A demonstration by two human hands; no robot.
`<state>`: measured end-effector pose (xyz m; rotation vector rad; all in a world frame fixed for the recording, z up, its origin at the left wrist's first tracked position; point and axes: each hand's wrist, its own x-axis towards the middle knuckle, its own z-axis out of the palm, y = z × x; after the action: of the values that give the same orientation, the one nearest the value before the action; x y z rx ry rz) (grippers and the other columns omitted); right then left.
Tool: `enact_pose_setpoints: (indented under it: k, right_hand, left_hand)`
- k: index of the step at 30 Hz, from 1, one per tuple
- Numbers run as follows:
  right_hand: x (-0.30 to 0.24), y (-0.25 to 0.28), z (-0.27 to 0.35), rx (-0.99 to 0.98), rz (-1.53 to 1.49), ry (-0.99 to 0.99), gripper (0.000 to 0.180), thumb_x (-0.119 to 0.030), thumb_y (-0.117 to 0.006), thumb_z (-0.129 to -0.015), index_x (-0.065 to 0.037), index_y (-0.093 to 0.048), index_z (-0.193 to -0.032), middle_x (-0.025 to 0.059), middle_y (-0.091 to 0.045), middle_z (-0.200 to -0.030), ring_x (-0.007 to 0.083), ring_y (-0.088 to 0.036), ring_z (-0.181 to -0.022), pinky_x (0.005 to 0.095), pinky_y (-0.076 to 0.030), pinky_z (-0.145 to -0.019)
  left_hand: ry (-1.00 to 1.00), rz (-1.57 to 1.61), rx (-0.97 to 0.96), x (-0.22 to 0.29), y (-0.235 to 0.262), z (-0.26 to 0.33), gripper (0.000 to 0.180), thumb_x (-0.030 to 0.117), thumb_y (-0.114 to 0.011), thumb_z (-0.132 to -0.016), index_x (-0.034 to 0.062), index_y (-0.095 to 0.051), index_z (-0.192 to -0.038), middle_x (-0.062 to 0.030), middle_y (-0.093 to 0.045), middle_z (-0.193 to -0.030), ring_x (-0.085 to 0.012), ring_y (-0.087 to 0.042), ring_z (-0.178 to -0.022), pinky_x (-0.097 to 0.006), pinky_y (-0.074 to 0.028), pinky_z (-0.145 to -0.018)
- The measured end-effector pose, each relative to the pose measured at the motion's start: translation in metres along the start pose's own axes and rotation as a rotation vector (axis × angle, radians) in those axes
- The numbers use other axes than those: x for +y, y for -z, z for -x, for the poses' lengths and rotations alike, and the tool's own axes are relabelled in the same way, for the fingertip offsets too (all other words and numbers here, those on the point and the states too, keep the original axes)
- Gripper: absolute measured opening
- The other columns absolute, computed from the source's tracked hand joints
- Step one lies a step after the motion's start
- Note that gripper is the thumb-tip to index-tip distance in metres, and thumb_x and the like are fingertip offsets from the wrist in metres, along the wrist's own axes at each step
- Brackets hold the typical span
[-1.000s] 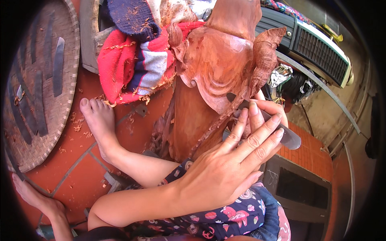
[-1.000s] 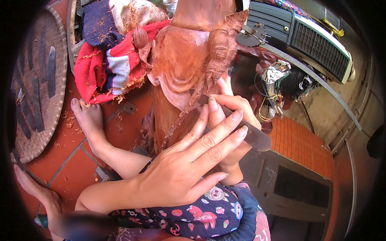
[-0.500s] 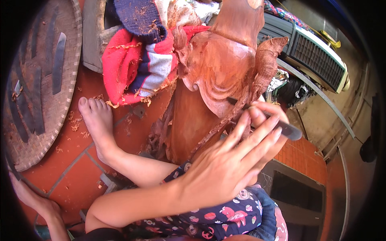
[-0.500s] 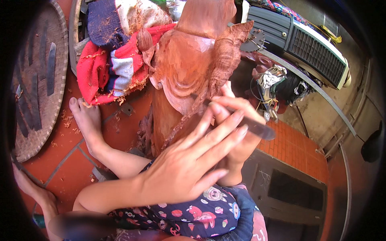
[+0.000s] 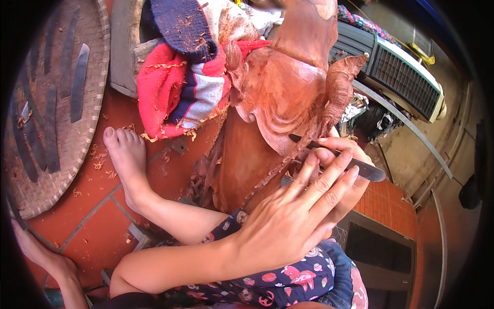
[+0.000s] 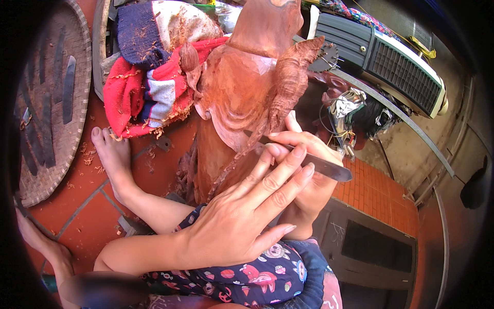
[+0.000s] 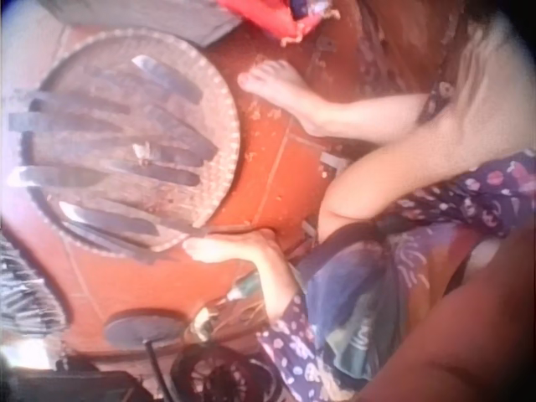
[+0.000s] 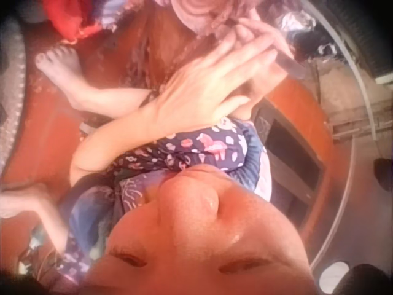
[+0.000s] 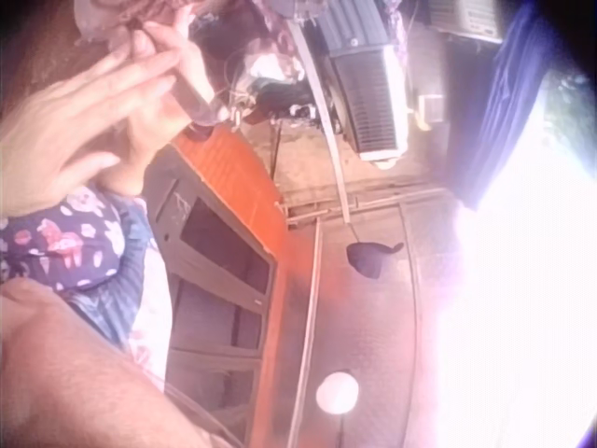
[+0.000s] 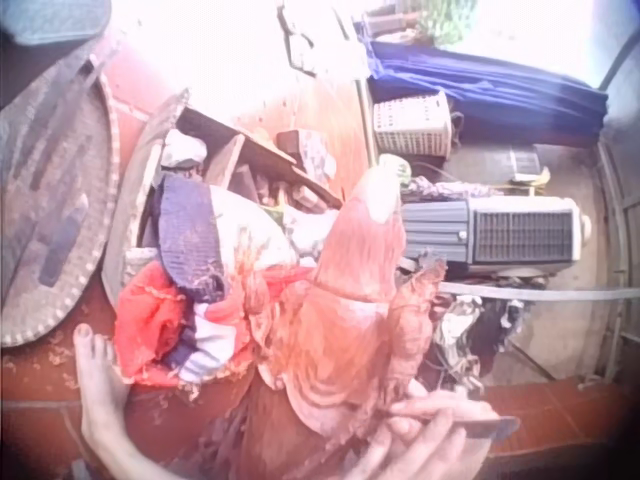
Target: The person carves a wooden sculpture using a small knife, focusing on refining the details of the face and hair. They hold the sculpture with one hand and use the knife with the other to shape the wood.
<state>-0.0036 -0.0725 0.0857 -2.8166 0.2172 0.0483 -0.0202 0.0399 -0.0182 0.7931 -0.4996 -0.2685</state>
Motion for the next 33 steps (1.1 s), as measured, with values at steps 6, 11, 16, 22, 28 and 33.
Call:
enact_pose_setpoints:
  k: [6, 11, 16, 22, 28, 33]
  right_hand:
    - [-0.007, -0.017, -0.006, 0.279, -0.157, -0.197, 0.014, 0.003, -0.071, -0.084, 0.008, -0.071, -0.097, 0.0153, -0.071, -0.089, 0.0205, -0.070, -0.087, 0.0410, -0.052, -0.100]
    - [0.003, -0.013, -0.001, 0.213, -0.213, -0.150, 0.011, 0.001, -0.072, -0.085, 0.007, -0.071, -0.094, 0.0153, -0.071, -0.090, 0.0226, -0.070, -0.090, 0.0479, -0.048, -0.107]
    - [0.009, -0.014, 0.005, 0.226, -0.199, -0.101, 0.013, 0.001, -0.072, -0.085, 0.007, -0.070, -0.096, 0.0163, -0.071, -0.100, 0.0252, -0.070, -0.096, 0.0439, -0.053, -0.099]
    - [0.029, -0.013, 0.011, 0.272, -0.369, -0.088, 0.019, -0.006, -0.069, -0.091, 0.006, -0.067, -0.105, 0.0182, -0.070, -0.105, 0.0278, -0.068, -0.104, 0.0446, -0.052, -0.100]
    - [0.029, 0.003, 0.008, 0.095, -0.315, -0.153, 0.020, -0.007, -0.068, -0.092, 0.007, -0.066, -0.106, 0.0181, -0.071, -0.103, 0.0285, -0.069, -0.102, 0.0447, -0.048, -0.106]
    - [0.034, -0.007, 0.009, 0.104, -0.387, 0.120, 0.024, -0.008, -0.070, -0.090, 0.007, -0.066, -0.109, 0.0183, -0.071, -0.101, 0.0245, -0.070, -0.098, 0.0488, -0.047, -0.107]
  left_hand:
    - [-0.028, 0.018, 0.000, -0.004, 0.001, -0.010, 0.081, 0.020, -0.068, -0.084, -0.0004, -0.031, -0.154, -0.0217, -0.028, -0.160, -0.0502, -0.038, -0.137, -0.048, -0.042, -0.108]
    - [-0.003, 0.026, -0.019, -0.011, 0.001, -0.006, 0.082, 0.017, -0.067, -0.084, -0.0001, -0.029, -0.154, -0.0200, -0.026, -0.161, -0.0497, -0.037, -0.139, -0.048, -0.039, -0.110]
    - [0.018, 0.030, -0.022, -0.002, 0.000, -0.005, 0.085, 0.017, -0.067, -0.084, -0.0015, -0.024, -0.156, -0.0198, -0.024, -0.162, -0.0494, -0.034, -0.140, -0.047, -0.039, -0.111]
    - [-0.044, 0.066, 0.042, -0.006, -0.003, -0.013, 0.090, 0.018, -0.070, -0.081, -0.0035, -0.023, -0.155, -0.0215, -0.022, -0.162, -0.0488, -0.033, -0.142, -0.046, -0.037, -0.113]
    - [0.008, 0.057, 0.023, -0.009, -0.004, -0.005, 0.092, 0.018, -0.071, -0.082, -0.0030, -0.021, -0.156, -0.0219, -0.020, -0.163, -0.0497, -0.033, -0.141, -0.046, -0.040, -0.111]
    - [0.026, 0.020, 0.014, 0.001, -0.005, 0.001, 0.089, 0.017, -0.070, -0.082, -0.0029, -0.023, -0.156, -0.0206, -0.019, -0.164, -0.0468, -0.032, -0.143, -0.046, -0.039, -0.111]
